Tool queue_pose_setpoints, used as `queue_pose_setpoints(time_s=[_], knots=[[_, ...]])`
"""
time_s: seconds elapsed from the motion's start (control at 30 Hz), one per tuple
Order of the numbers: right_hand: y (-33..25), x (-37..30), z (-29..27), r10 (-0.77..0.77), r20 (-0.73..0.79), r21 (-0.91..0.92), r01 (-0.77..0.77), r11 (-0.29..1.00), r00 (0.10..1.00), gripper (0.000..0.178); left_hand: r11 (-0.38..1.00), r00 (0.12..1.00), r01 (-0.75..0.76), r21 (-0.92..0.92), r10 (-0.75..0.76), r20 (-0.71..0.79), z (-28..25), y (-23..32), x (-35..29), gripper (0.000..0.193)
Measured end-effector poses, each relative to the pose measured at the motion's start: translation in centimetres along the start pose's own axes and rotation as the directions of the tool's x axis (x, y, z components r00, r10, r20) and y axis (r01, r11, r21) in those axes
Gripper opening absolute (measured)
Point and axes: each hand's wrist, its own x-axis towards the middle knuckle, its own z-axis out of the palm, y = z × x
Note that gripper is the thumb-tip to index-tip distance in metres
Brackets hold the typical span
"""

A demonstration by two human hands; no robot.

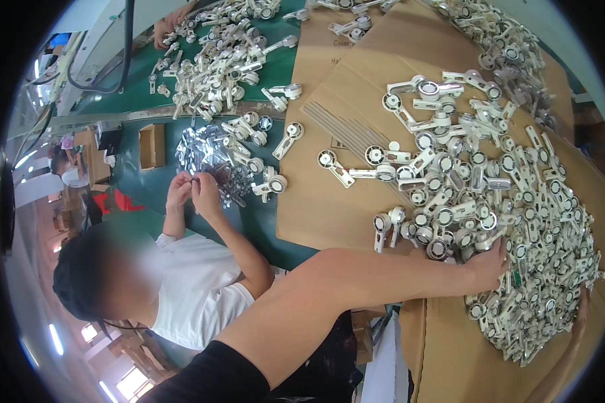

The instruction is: Sorting and assembling small electronic components including plastic housings and circuit boards at a factory workstation.

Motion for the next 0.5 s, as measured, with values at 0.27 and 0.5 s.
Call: queue_pose_setpoints(time_s=[0.27, 0.5], knots=[[-2.6, -8.4, 9.8, 0.027, 0.1, -0.086, -0.019, 0.996, 0.995, 0.08, 0.999, 0.995, 0.049, -0.018, -0.047, 0.093, -2.1, -3.2, -2.1, 0.048], [-13.3, -18.3, 20.4, 0.14, 0.161, -0.567, -0.025, 0.823, 0.977, 0.111, 0.984, 0.988, 0.154, 0.084, -0.156, 0.016, -2.6, -3.7, -4.0, 0.056]])
